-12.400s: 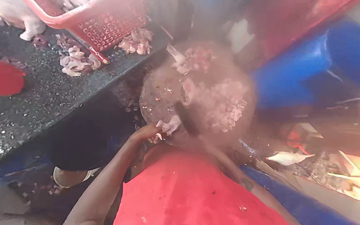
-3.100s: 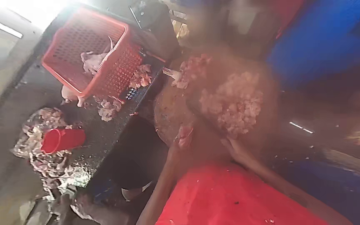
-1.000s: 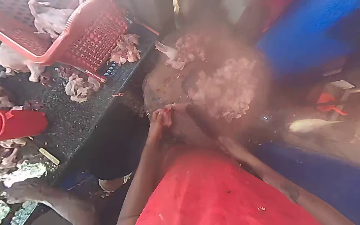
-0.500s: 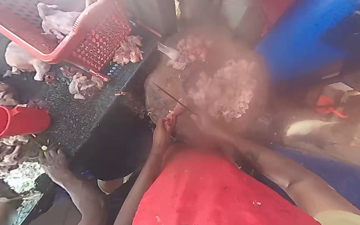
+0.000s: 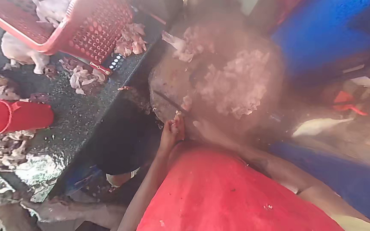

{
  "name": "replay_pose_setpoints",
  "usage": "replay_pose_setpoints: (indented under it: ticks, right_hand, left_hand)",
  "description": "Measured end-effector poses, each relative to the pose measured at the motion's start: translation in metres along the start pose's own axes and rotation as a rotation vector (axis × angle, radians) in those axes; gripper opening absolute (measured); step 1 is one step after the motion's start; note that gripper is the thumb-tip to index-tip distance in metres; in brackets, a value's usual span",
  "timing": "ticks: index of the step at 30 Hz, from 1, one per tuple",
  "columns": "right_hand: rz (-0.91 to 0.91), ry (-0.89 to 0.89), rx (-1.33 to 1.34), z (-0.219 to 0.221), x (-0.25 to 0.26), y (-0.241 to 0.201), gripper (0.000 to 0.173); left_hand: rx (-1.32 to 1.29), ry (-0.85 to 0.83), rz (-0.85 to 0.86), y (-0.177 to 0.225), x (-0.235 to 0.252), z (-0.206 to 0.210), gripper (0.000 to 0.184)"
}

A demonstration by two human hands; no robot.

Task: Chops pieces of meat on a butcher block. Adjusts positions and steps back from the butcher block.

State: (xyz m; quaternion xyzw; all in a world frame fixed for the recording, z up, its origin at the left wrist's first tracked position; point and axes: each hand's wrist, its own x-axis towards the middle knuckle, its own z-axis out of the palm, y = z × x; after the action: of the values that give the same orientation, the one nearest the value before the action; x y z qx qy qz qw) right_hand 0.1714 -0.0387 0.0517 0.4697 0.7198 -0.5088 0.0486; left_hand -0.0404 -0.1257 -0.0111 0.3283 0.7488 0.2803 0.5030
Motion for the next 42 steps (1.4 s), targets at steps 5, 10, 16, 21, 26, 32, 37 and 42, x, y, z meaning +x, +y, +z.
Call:
replay_pose_setpoints:
  ticks: [5, 10, 16, 21, 26, 32, 37, 42]
  right_hand:
    - [-0.199, 0.022, 0.059, 0.010, -0.010, -0.004, 0.048]
    - [0.167, -0.045, 0.269, 0.004, 0.002, 0.074, 0.059]
    - [-0.022, 0.379, 0.075, -0.056, -0.036, 0.019, 0.060]
    - [-0.272, 0.426, 0.044, -0.013, -0.040, 0.012, 0.052]
    - [0.214, 0.032, 0.124, 0.000, -0.014, 0.046, 0.058]
    - [-0.232, 0.369, 0.173, -0.045, -0.046, -0.017, 0.057]
    - [-0.100, 0.201, 0.089, 0.004, -0.038, 0.022, 0.053]
    - [0.234, -0.085, 0.312, 0.030, -0.005, 0.061, 0.056]
  left_hand:
    - [-0.059, 0.030, 0.000, -0.007, 0.001, 0.003, 0.041]
    - [-0.013, -0.099, 0.132, 0.036, 0.000, -0.016, 0.041]
    - [0.435, -0.064, 0.120, 0.049, 0.044, 0.010, 0.049]
    - [0.481, -0.083, 0.072, 0.041, 0.049, 0.024, 0.038]
    - [-0.083, -0.040, 0.054, 0.032, 0.037, 0.021, 0.025]
    - [0.041, -0.262, -0.035, 0.015, 0.011, 0.039, 0.039]
    - [0.345, -0.086, 0.142, 0.010, 0.007, 0.033, 0.031]
    - [0.634, -0.062, 0.653, 0.002, 0.031, 0.046, 0.033]
